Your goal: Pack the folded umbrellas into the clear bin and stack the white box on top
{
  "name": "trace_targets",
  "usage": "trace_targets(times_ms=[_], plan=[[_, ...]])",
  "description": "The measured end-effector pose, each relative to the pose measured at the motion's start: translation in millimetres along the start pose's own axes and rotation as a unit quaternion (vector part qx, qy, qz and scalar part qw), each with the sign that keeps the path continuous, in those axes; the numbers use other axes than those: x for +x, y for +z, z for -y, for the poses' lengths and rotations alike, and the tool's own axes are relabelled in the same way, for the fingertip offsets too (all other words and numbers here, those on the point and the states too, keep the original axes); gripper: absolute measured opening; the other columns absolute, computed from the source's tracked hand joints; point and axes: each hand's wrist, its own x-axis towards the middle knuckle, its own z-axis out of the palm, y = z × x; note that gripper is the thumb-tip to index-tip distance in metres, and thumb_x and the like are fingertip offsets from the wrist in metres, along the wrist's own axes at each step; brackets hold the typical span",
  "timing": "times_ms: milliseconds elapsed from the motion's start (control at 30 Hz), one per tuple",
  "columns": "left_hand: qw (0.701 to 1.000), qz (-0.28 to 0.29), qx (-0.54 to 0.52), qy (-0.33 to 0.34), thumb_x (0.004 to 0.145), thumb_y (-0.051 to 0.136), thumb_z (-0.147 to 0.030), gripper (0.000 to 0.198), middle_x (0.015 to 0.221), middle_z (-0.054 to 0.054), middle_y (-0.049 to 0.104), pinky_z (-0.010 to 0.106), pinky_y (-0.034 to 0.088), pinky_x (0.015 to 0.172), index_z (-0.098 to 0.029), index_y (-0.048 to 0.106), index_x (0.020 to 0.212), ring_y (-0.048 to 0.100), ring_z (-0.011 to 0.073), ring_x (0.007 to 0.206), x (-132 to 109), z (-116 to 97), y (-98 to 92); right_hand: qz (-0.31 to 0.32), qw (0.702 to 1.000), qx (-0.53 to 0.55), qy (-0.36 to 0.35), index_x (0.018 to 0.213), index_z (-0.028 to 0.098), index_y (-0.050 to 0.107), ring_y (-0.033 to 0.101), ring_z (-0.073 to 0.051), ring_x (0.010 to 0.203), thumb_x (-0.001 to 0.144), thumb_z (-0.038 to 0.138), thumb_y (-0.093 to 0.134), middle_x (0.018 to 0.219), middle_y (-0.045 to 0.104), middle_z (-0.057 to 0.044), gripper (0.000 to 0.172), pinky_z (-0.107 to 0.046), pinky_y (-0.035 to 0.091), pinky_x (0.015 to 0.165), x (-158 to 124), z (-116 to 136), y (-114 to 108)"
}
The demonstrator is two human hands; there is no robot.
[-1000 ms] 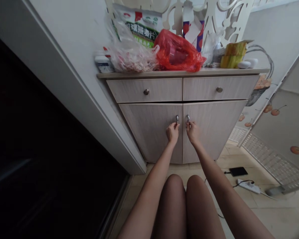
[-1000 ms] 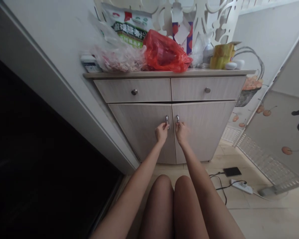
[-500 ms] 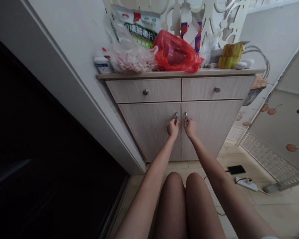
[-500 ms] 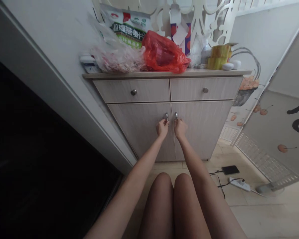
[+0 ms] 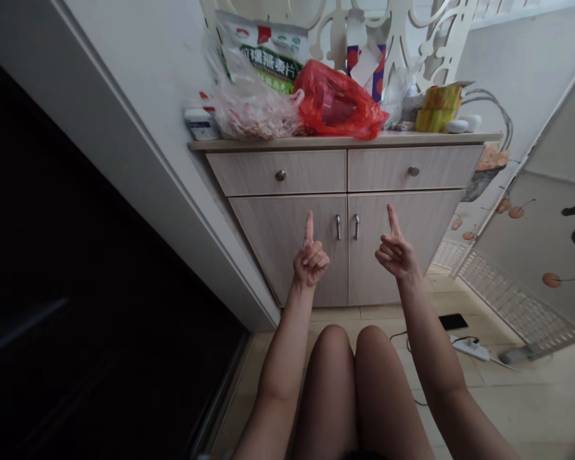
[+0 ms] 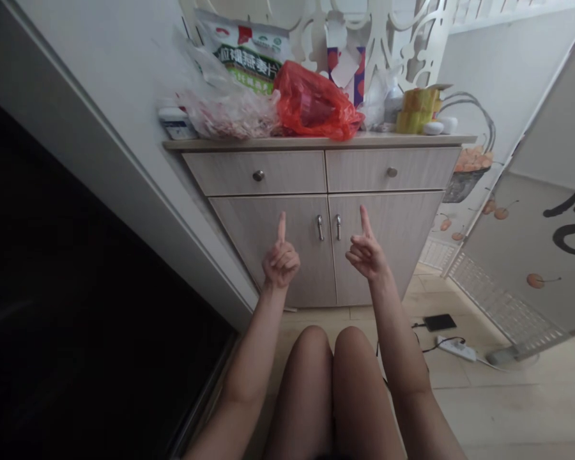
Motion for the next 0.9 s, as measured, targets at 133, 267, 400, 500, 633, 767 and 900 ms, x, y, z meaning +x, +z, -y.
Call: trace_targets(times_ms=[133, 267, 400, 500, 633, 767, 900], plan=[[0.982, -0.015, -0.189, 0.016, 0.098, 0.048, -0.033, 0.043, 0.050, -0.012, 0.011, 0.019, 0.014, 0.037, -0.030, 0.050, 0.141, 0.001, 0.0059, 0.036, -2.3, 24.0, 12.7, 0.022, 0.982, 0.186, -0.012, 0.146, 0.042, 0.041, 0.003, -0.007, 0.036, 0.082, 0.015, 0.062, 0.043, 0.013, 0.017, 0.073, -0.018, 0.014, 0.039, 4.4, -24.7, -2.6], [0.946, 0.006, -0.324, -0.023, 0.098, 0.046, -0.016, 0.045, 0.050, -0.013, 0.019, 0.016, 0.017, 0.039, -0.024, 0.049, 0.143, 0.006, 0.0045, 0.035, 0.1, 48.8, 14.3, 0.043, 0.947, 0.318, -0.001, 0.143, 0.040, 0.045, 0.008, -0.006, 0.035, 0.078, 0.004, 0.060, 0.043, 0.017, 0.017, 0.076, -0.016, 0.015, 0.037, 11.1, -52.8, -9.4], [0.940, -0.019, -0.339, -0.040, 0.099, 0.041, -0.011, 0.046, 0.051, -0.012, 0.023, 0.017, 0.020, 0.042, -0.025, 0.049, 0.142, 0.012, 0.0050, 0.035, -1.1, 62.3, 9.5, 0.032, 0.943, 0.331, 0.008, 0.144, 0.039, 0.043, 0.008, -0.005, 0.035, 0.079, 0.004, 0.058, 0.044, 0.015, 0.017, 0.076, -0.015, 0.014, 0.038, 9.8, -64.6, -14.6], [0.944, -0.018, -0.327, -0.038, 0.098, 0.040, -0.010, 0.047, 0.051, -0.012, 0.023, 0.017, 0.021, 0.042, -0.024, 0.049, 0.142, 0.012, 0.0051, 0.036, -2.1, 66.0, 7.3, 0.015, 0.957, 0.289, 0.018, 0.143, 0.039, 0.044, 0.008, -0.005, 0.035, 0.081, 0.007, 0.058, 0.045, 0.013, 0.016, 0.071, -0.016, 0.014, 0.039, 9.4, -67.7, -18.5], [0.972, 0.010, -0.227, -0.058, 0.094, 0.052, -0.014, 0.052, 0.050, -0.013, 0.027, 0.016, 0.025, 0.045, -0.026, 0.047, 0.144, 0.017, 0.0044, 0.036, 8.0, 67.3, 5.5, -0.019, 0.987, 0.157, 0.011, 0.144, 0.037, 0.043, 0.017, -0.007, 0.036, 0.085, 0.021, 0.060, 0.047, 0.020, 0.015, 0.063, -0.018, 0.020, 0.043, 16.9, -73.1, -22.8], [0.989, -0.078, 0.116, -0.048, 0.087, 0.066, -0.021, 0.047, 0.058, -0.007, 0.050, 0.018, 0.040, 0.058, -0.022, 0.059, 0.133, 0.047, 0.0072, 0.050, 42.1, 69.8, 3.3, -0.157, 0.962, -0.217, -0.056, 0.130, 0.025, 0.059, 0.052, -0.013, 0.064, 0.084, 0.044, 0.065, 0.070, 0.056, 0.003, 0.051, -0.025, 0.039, 0.062, 38.8, -80.8, -23.8], [0.862, -0.211, 0.461, 0.026, 0.087, 0.063, -0.021, 0.028, 0.106, 0.013, 0.070, 0.030, 0.046, 0.091, -0.014, 0.069, 0.114, 0.064, 0.0206, 0.102, 82.3, 77.8, 6.7, -0.252, 0.782, -0.560, -0.106, 0.107, 0.016, 0.069, 0.058, -0.026, 0.103, 0.091, 0.045, 0.053, 0.108, 0.067, -0.014, 0.037, -0.039, 0.040, 0.091, 72.1, -86.9, -18.0]])
